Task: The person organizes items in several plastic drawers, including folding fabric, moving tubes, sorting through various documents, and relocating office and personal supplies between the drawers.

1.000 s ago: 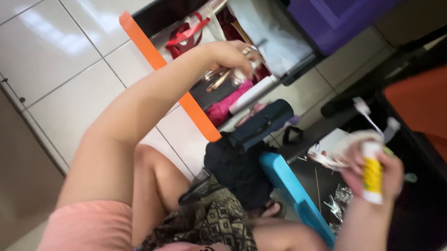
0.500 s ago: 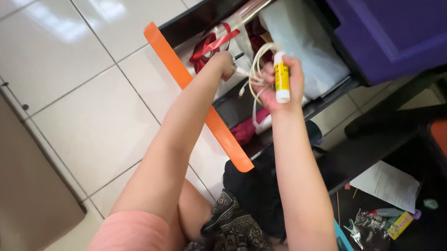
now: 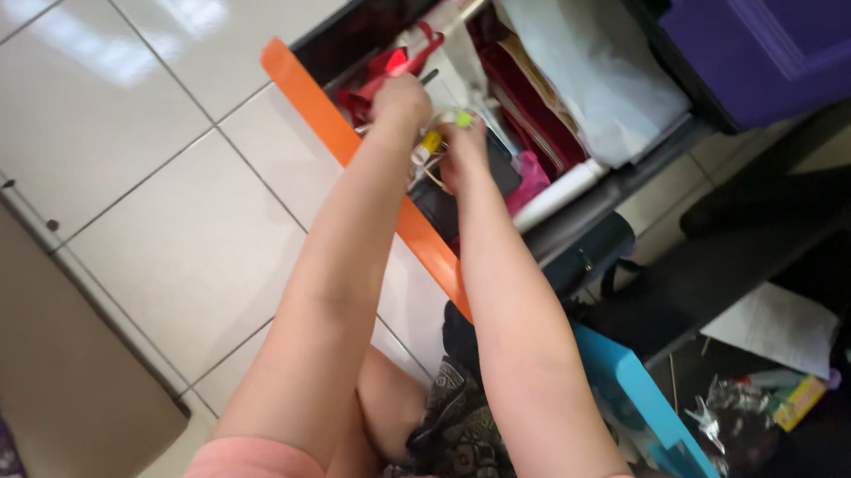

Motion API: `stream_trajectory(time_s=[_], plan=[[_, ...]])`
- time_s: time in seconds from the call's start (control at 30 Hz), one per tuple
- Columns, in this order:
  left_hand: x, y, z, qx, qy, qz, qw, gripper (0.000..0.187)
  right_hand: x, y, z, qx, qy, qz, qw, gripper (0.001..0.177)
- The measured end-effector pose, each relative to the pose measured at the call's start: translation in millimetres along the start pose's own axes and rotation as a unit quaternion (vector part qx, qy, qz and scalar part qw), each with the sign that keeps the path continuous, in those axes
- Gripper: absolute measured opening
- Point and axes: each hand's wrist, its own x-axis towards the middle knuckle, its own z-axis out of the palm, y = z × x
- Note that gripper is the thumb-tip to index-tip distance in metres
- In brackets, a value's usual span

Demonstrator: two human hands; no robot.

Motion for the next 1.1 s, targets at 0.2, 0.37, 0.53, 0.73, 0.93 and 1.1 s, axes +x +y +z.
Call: stream_trajectory(time_s=[0.2, 0.37, 0.53, 0.73, 0.93, 1.1], plan=[[15, -9, 8, 0.073, 0.014, 0.049, 0.996, 0.063, 10, 19, -2, -0.091, -0.101, 0.0, 0.991, 0.05], [-4, -10, -7, 0.096, 0.015, 0.06, 0.993, 0.085, -54, -46, 16, 0.025, 0.016, 0.077, 0.997, 0.059], [-9, -11, 7, 0.347, 0.01, 0.398, 0.849, 0.047, -157, -134, -12, -0.054, -0.134, -0.034, 0.989, 0.058], [-34, 9, 20, 0.437, 0.033, 0.274, 0.856, 0.03, -358, -250, -165, -0.571, -0.251, -0.262, 0.736, 0.036], [-200, 118, 37, 0.001, 0.196, 0.623, 0.758, 0.021, -391, -288, -411, -0.683, 0.176, -0.022, 0.709, 0.025], [-358, 230, 204, 0.211, -0.16, 0.722, 0.64, 0.021, -366, -242, -515, -0.749, -0.001, 0.119, 0.652, 0.044]])
